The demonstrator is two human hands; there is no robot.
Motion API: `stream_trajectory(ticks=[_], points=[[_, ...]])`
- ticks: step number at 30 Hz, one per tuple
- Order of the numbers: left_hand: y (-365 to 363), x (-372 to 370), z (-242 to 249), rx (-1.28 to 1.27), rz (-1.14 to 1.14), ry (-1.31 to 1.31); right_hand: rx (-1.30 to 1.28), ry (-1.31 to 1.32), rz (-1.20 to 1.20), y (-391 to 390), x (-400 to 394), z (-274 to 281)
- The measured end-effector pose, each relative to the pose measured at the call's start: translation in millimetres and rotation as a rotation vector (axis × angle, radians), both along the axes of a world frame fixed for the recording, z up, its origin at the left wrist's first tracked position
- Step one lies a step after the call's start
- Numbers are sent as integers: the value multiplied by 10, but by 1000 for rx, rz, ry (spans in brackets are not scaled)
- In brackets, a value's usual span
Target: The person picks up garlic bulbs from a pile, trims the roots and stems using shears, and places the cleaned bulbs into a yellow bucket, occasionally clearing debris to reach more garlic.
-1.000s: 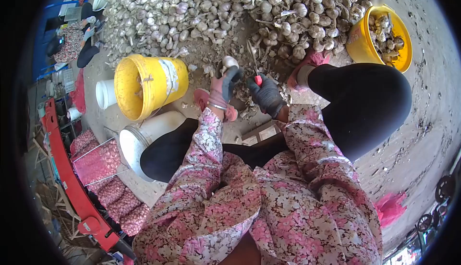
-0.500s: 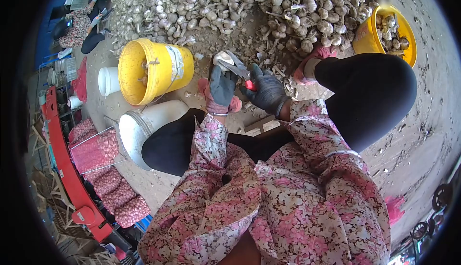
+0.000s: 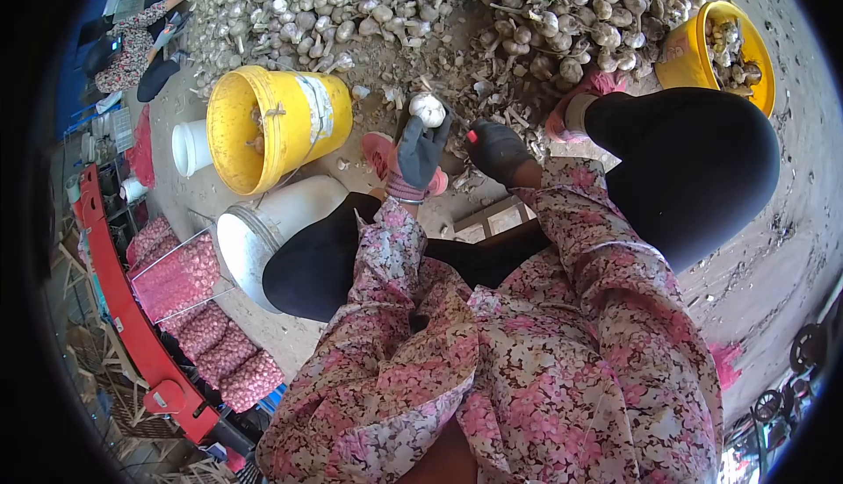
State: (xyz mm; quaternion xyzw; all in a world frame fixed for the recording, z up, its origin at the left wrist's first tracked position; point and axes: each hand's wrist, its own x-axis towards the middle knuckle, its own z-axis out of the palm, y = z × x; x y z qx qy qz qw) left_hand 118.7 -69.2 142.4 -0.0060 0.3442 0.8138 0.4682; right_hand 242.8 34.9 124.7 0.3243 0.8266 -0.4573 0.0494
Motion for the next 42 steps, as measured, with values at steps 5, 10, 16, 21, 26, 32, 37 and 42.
stream_trajectory(ticks=[5, 10, 16, 21, 26, 32, 37, 42], points=[[20, -100, 119, 250, 54, -479, -907, 130, -571, -233, -136, -168], [-199, -854, 680, 783, 326, -481, -985, 149, -571, -219, -168, 22], [28, -1499, 383, 549, 292, -186, -1069, 116, -786, -88, -290, -45], [1002, -2138, -757, -599, 287, 222, -1178, 209, -859, -36, -296, -117], [1677, -2711, -1790, -1224, 51, 899, -1030, 112, -746, -6, -220, -312], [1547, -2334, -1446, -911, 64, 729, -714, 24, -557, 191, -182, -234], [985, -1285, -538, -532, -187, 340, -158, 25, -304, 534, -251, 173], [396, -706, -467, -686, -326, 774, 253, 10, -133, 531, -97, 329]])
